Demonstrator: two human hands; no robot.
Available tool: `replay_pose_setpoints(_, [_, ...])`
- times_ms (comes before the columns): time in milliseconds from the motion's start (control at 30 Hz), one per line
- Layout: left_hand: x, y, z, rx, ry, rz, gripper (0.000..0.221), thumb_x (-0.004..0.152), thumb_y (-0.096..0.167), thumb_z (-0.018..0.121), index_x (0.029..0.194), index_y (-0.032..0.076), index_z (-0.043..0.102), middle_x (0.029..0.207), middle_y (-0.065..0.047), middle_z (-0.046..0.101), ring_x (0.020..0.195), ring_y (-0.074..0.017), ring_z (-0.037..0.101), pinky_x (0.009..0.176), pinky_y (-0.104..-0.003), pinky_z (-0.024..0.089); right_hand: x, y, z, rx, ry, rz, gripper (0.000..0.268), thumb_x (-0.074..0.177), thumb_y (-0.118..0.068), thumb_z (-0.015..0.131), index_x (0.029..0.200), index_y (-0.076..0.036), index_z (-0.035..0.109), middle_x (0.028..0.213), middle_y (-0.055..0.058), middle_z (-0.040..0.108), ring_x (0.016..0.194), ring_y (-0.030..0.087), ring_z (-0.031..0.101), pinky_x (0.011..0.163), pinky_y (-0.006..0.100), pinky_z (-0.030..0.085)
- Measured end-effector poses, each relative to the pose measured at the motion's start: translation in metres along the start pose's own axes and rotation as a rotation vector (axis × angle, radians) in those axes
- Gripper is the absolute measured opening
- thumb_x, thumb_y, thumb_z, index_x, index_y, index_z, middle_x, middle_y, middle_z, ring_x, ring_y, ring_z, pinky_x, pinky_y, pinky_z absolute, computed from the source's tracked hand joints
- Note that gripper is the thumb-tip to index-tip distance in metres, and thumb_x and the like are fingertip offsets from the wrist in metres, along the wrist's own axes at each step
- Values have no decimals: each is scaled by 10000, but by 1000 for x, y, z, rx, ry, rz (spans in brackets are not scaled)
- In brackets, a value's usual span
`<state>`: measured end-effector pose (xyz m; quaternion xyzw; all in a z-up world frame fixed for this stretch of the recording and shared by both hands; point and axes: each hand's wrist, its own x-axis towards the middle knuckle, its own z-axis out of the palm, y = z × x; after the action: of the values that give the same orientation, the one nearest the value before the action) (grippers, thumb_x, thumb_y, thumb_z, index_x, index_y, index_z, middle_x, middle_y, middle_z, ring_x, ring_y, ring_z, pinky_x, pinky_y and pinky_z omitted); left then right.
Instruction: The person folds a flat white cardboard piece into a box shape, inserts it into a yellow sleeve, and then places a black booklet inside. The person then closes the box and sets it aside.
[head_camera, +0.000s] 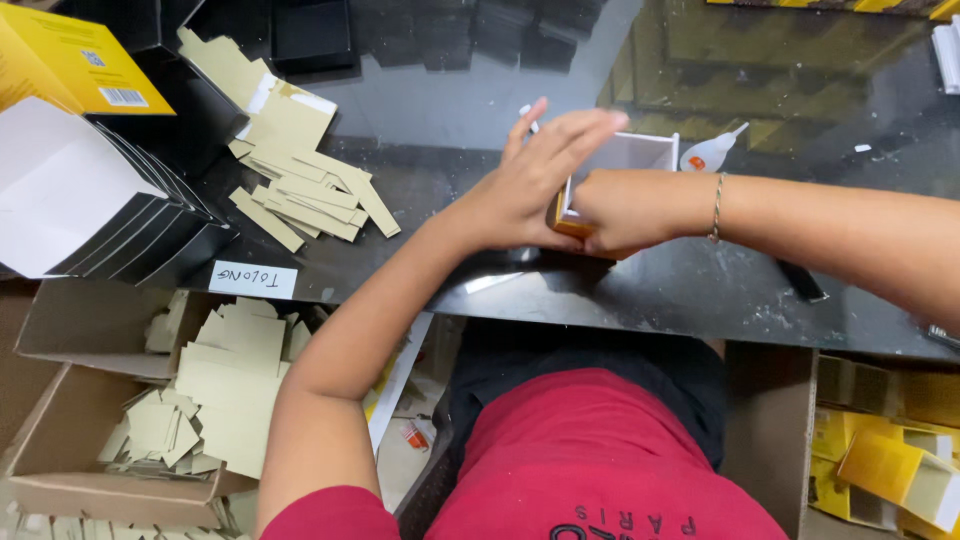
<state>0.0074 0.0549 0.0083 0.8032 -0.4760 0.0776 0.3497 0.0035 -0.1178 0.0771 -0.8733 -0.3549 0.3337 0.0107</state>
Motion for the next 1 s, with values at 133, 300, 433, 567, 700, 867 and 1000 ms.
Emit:
replay_pose_setpoints(133, [-8,-7,-10,-201,38,-153,1585,620,464,1109,1691,163,-20,1752,-173,19,1634,-399,29,1263,-697,-97,-16,-11,-23,211,-29,51,538,883,-504,664,857,29,735,799,265,727,825,412,742,741,466,571])
replay_pose_setpoints(300, [-12,-34,37,-536,-14,-92,1541,595,457,1076,1651,92,15,1580,-165,432,1499,-362,415,1281,-611,192,-46,-1,-33,841,-22,167,487,1041,-408,501,1195,-58,803,1139,43,689,1152,177,602,1124,364,474])
replay_pose_setpoints(433, [-2,-45,69,-570,65,-95,1415,550,515,1101,1632,181,253,1520,-36,423,1425,-248,491,1278,-489,312,-30,45,-15,309,120,196,283,957,-159,565,1132,-127,785,1149,150,792,1209,378,677,1059,497,500])
replay_pose_setpoints(567, [-5,-28,73,-446,126,-184,1410,492,661,1052,1608,246,296,1466,9,429,1355,-210,525,1175,-544,317,-14,57,14,172,310,332,273,934,-149,548,1038,-212,792,1030,63,791,1110,330,713,942,492,568])
replay_pose_setpoints(700, [-8,-14,74,-342,109,-230,1413,524,664,1034,1604,182,259,1510,-13,360,1412,-209,432,1173,-552,241,-27,32,14,-25,245,456,283,905,-205,519,1026,-189,774,966,151,757,1010,367,746,833,519,611])
replay_pose_setpoints(867, [0,2,73,-404,132,-252,1403,528,616,1019,1587,117,245,1474,-112,401,1411,-328,448,1191,-601,287,-30,24,15,-107,120,402,328,916,-180,535,921,19,796,904,252,770,951,459,749,803,583,588])
replay_pose_setpoints(1000, [-1,16,81,-337,236,-306,1334,566,471,988,1561,36,215,1377,-223,451,1321,-470,500,1142,-590,386,-22,37,19,-22,142,309,303,918,-175,548,978,0,788,934,242,768,983,444,741,845,552,586])
